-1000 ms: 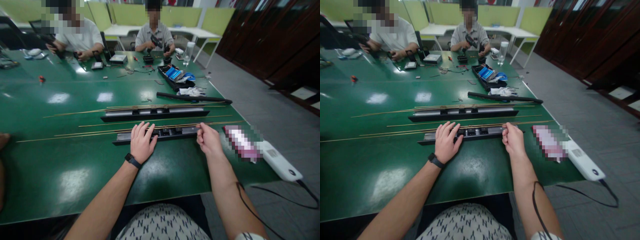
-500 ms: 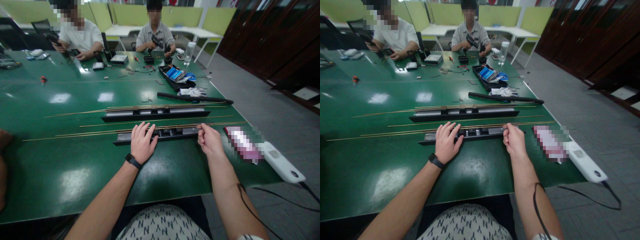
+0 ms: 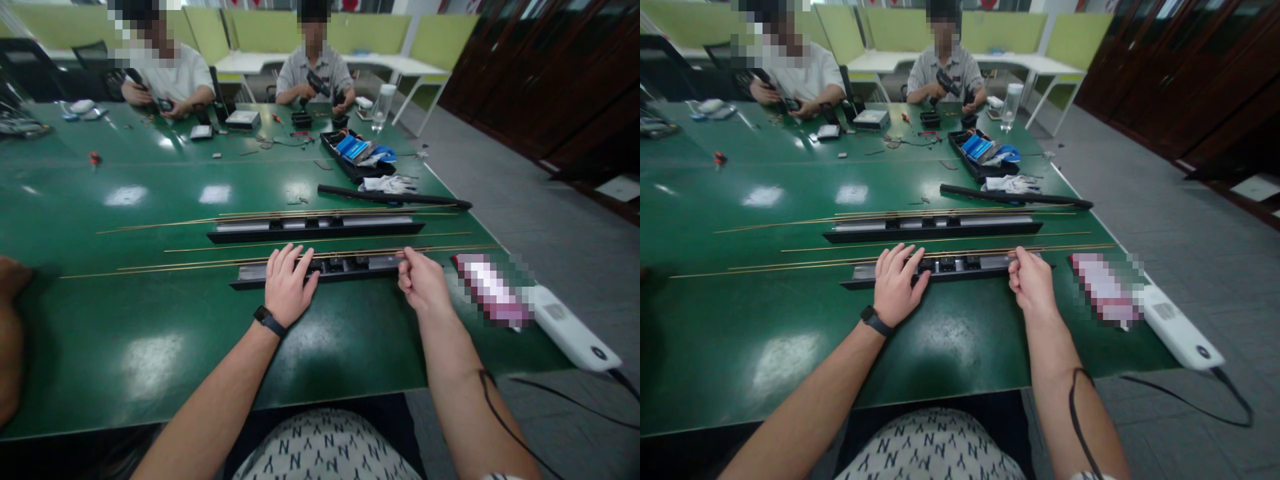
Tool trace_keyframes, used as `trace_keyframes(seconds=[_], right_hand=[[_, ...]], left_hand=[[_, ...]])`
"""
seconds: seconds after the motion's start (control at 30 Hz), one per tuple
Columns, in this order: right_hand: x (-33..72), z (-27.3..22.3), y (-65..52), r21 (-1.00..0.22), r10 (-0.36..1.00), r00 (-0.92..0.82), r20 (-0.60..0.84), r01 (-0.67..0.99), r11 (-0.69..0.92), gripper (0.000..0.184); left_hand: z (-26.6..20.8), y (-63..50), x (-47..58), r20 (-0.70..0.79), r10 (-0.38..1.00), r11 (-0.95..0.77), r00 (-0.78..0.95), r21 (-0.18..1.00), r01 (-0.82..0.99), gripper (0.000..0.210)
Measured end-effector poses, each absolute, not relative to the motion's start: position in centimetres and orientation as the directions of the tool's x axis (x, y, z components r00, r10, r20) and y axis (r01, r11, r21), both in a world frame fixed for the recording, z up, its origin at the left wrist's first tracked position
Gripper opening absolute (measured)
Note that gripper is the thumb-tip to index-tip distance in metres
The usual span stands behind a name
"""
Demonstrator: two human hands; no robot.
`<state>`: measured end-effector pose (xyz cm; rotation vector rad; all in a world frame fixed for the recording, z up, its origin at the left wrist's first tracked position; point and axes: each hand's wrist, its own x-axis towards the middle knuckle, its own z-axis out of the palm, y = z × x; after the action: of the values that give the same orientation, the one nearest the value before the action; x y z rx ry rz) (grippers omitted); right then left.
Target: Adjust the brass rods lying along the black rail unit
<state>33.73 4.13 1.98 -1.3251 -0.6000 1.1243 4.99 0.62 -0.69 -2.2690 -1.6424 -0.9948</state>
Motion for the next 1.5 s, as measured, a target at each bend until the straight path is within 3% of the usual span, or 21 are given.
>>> trace_keyframes(seconds=[0.17,0.43,0.67,0.9,1.13,1.5], right_hand=[[33.86,2.13,4.21,-0.951,0.862,0.451,-0.232,-0.292,-0.104,0.025],[33.55,2.32,4.03,-0.944,0.878,0.394,-0.271,-0.286,-0.162,0.023],[34.15,2.21,4.18,-0.952,0.842,0.481,-0.243,-0.283,-0.114,0.025],[33.73,2.22,4.04,-0.948,0.879,0.393,-0.270,-0.268,-0.171,0.027],[34.35,2.04,4.22,-0.959,0.850,0.476,-0.223,-0.262,-0.105,0.029],[33.78,2.41,3.99,-0.957,0.871,0.428,-0.243,-0.253,-0.143,0.025]], left_hand=[[-0.55,0.58,5.06,0.599,0.784,-0.377,0.163,0.251,0.891,0.047],[-0.52,0.54,5.04,0.593,0.788,-0.376,0.165,0.251,0.892,0.047],[-0.59,0.60,5.06,0.588,0.792,-0.376,0.161,0.264,0.888,0.048],[-0.41,0.54,5.09,0.594,0.788,-0.374,0.163,0.251,0.893,0.047],[-0.52,0.56,5.10,0.583,0.797,-0.374,0.158,0.270,0.887,0.048],[-0.55,0.52,5.09,0.590,0.791,-0.371,0.164,0.248,0.895,0.047]])
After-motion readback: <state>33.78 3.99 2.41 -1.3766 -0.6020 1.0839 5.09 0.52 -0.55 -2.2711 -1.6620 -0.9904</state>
